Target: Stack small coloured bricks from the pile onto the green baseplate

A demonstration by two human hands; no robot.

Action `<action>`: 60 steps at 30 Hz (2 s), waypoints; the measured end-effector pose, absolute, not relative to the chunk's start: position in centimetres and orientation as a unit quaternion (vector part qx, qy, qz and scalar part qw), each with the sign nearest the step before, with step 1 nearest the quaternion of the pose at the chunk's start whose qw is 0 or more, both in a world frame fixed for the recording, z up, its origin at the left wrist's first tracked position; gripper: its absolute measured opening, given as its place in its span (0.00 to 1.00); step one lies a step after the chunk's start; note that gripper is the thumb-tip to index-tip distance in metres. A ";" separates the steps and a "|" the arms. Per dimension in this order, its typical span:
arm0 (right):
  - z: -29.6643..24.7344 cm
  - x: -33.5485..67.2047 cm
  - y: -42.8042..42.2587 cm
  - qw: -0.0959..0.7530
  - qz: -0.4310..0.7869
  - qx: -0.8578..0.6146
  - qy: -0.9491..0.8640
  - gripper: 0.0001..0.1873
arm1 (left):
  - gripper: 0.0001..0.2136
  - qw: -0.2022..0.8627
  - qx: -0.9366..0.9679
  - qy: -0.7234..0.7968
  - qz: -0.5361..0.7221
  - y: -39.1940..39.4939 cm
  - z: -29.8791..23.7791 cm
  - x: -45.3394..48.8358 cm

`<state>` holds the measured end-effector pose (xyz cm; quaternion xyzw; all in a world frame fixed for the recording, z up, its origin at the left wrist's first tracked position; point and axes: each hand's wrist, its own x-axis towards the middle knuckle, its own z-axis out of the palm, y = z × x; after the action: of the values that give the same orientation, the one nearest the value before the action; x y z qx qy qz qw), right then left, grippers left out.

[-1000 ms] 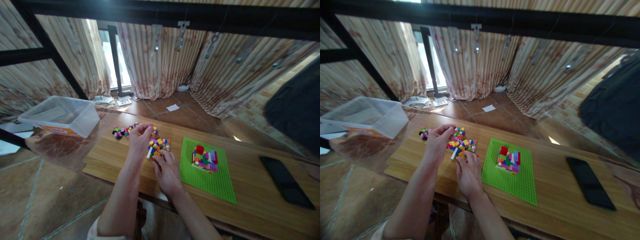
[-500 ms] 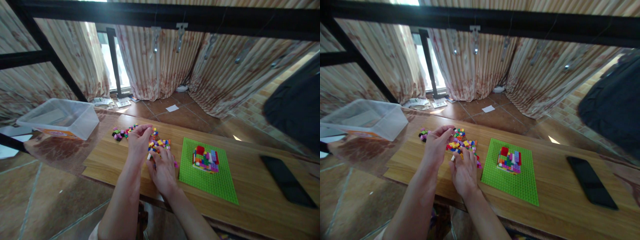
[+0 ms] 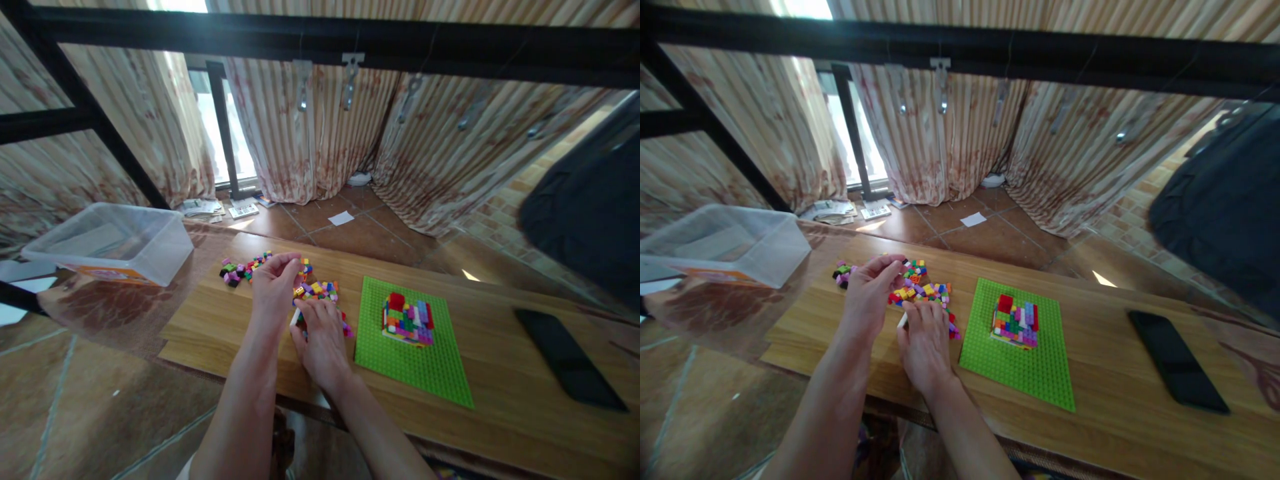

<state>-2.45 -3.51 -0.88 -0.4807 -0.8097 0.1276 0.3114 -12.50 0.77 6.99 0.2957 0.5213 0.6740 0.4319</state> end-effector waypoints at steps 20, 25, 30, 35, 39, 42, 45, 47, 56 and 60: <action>1.9 1.8 -2.9 0.539 0.262 -0.498 -0.627 0.26 | 0.06 0.542 0.550 0.492 0.401 0.3 5.8 -11.3; 1.0 2.6 -2.2 0.606 0.429 -0.480 -0.467 0.18 | 0.06 0.576 0.521 0.476 0.413 0.1 6.0 -10.5; 1.3 3.0 -1.7 0.604 0.489 -0.469 -0.418 0.12 | 0.05 0.600 0.528 0.444 0.405 -0.1 6.4 -9.7; 1.7 3.2 -1.6 0.609 0.499 -0.475 -0.394 0.12 | 0.03 0.613 0.546 0.426 0.381 -0.1 6.2 -9.4; 1.9 3.6 -1.6 0.588 0.506 -0.470 -0.421 0.10 | 0.04 0.609 0.551 0.432 0.373 0.0 5.9 -9.5; 2.0 3.8 -1.6 0.571 0.481 -0.481 -0.460 0.08 | 0.04 0.595 0.565 0.444 0.359 0.0 5.8 -10.1; 1.8 4.2 -1.6 0.558 0.463 -0.494 -0.479 0.08 | 0.05 0.576 0.567 0.461 0.366 0.3 5.8 -11.0; 1.5 4.5 -1.6 0.548 0.438 -0.511 -0.496 0.09 | 0.06 0.567 0.558 0.475 0.377 0.5 5.9 -11.6; 0.8 4.9 -1.8 0.359 0.191 -0.598 -0.691 0.10 | 0.07 0.309 0.699 0.608 0.213 0.5 5.2 -13.5; 0.9 5.0 -2.0 0.338 0.170 -0.606 -0.700 0.11 | 0.09 0.292 0.696 0.629 0.184 0.5 4.7 -13.8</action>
<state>4.99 -1.98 0.93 -0.6063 -0.6996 0.1698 0.3378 -13.77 0.51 4.74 0.6963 0.6291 0.1841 0.2923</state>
